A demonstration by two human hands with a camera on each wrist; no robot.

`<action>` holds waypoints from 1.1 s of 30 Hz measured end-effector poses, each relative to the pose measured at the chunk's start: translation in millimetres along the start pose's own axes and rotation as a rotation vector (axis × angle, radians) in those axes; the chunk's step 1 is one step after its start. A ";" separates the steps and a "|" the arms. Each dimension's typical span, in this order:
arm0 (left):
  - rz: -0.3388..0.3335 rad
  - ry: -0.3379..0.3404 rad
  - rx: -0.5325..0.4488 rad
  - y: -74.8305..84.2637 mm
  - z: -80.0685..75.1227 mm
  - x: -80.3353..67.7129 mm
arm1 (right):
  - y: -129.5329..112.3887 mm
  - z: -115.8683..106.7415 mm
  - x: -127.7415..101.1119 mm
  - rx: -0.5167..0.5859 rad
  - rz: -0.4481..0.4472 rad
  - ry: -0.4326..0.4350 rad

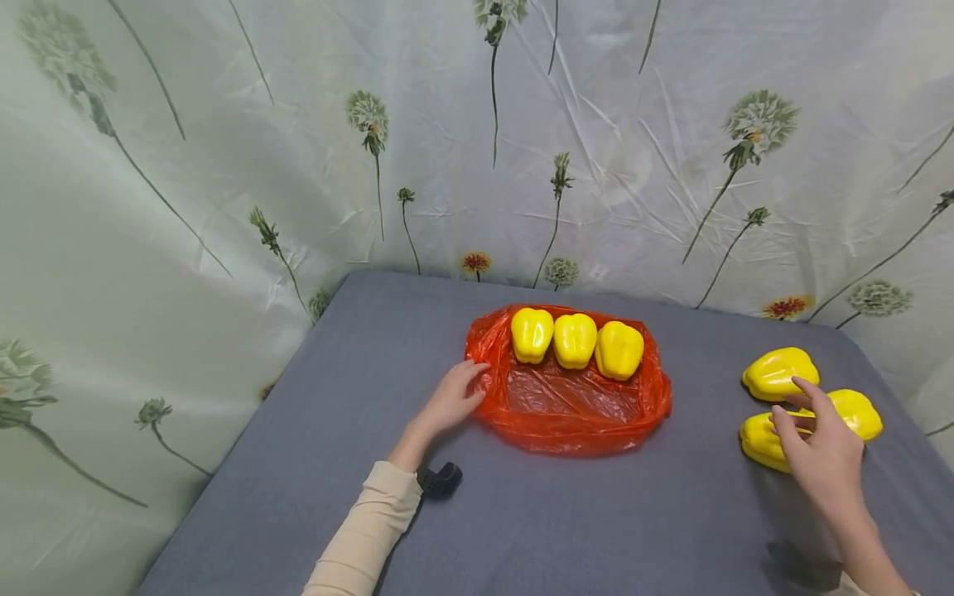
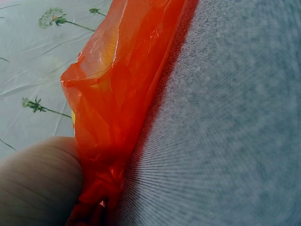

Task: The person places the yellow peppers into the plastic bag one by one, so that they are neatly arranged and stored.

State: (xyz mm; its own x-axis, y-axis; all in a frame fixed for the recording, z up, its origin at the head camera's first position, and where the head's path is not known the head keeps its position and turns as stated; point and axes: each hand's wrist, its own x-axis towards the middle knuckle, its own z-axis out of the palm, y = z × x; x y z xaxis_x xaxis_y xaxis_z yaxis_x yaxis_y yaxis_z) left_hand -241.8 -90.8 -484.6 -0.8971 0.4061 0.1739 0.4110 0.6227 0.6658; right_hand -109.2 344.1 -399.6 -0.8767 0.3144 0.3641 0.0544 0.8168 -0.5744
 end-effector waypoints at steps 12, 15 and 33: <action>0.048 0.024 0.004 -0.9 0.8 1.0 | 13.4 -7.4 -5.2 -0.098 0.130 -0.003; 0.041 0.023 -0.001 -0.9 1.1 0.9 | 15.3 -8.2 -6.3 -0.106 0.152 -0.005; 0.033 0.022 0.014 0.3 0.7 0.7 | 29.6 -9.9 -10.0 -0.246 0.250 -0.085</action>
State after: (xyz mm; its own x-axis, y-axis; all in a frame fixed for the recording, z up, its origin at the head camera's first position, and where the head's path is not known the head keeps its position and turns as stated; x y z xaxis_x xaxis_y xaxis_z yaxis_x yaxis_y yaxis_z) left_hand -242.2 -89.9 -484.8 -0.8861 0.4122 0.2118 0.4429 0.6187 0.6489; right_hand -94.1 369.9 -413.0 -0.8578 0.4863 0.1665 0.3764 0.8148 -0.4408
